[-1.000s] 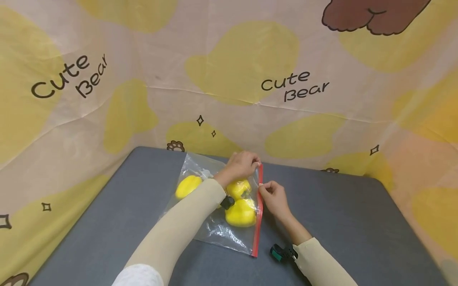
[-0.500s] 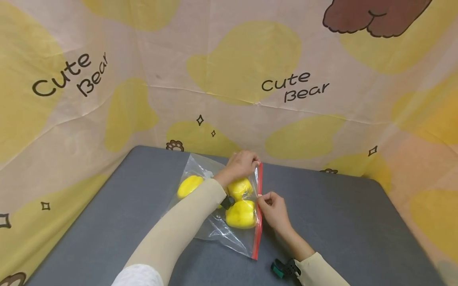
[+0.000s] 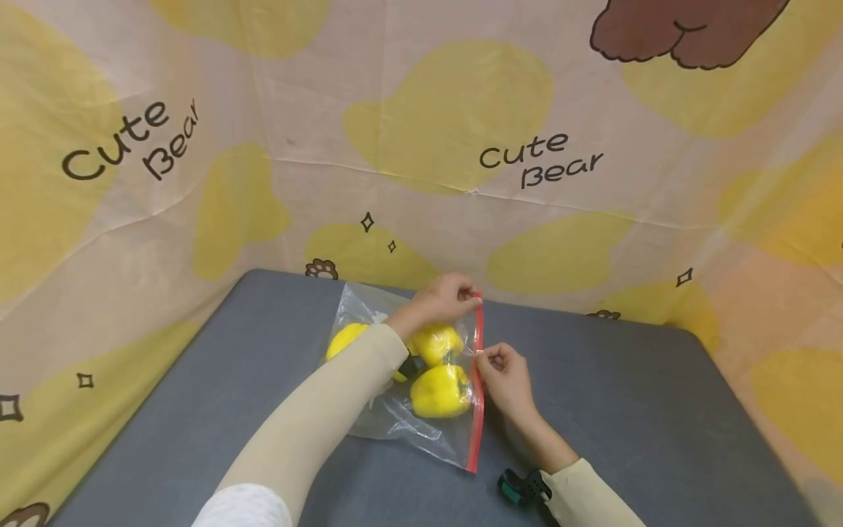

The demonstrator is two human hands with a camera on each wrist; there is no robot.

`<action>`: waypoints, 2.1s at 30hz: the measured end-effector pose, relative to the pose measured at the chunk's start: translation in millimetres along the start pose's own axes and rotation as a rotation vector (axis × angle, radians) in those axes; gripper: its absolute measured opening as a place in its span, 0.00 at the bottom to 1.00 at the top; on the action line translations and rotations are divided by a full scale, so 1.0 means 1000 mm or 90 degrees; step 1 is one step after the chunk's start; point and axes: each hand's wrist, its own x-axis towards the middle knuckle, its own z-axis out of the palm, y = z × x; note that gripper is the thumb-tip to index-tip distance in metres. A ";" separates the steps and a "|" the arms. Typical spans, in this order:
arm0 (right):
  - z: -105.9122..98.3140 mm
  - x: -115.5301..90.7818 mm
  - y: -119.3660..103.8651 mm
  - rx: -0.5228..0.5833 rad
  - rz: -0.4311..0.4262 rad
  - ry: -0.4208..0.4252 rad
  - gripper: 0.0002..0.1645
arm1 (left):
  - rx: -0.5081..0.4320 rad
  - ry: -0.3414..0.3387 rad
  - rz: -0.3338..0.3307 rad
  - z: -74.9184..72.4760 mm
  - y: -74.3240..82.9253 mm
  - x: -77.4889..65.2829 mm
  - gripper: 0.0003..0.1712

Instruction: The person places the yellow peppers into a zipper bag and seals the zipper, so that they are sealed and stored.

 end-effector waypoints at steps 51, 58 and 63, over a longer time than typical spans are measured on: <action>-0.015 -0.101 0.008 -0.037 0.143 -0.178 0.10 | 0.064 0.077 -0.099 0.011 0.001 0.004 0.08; -0.019 -0.111 0.010 -0.042 0.140 -0.234 0.08 | 0.076 0.083 -0.104 0.014 0.000 0.004 0.08; -0.021 -0.109 0.013 -0.078 0.132 -0.236 0.07 | 0.032 0.087 -0.095 0.014 -0.004 0.002 0.09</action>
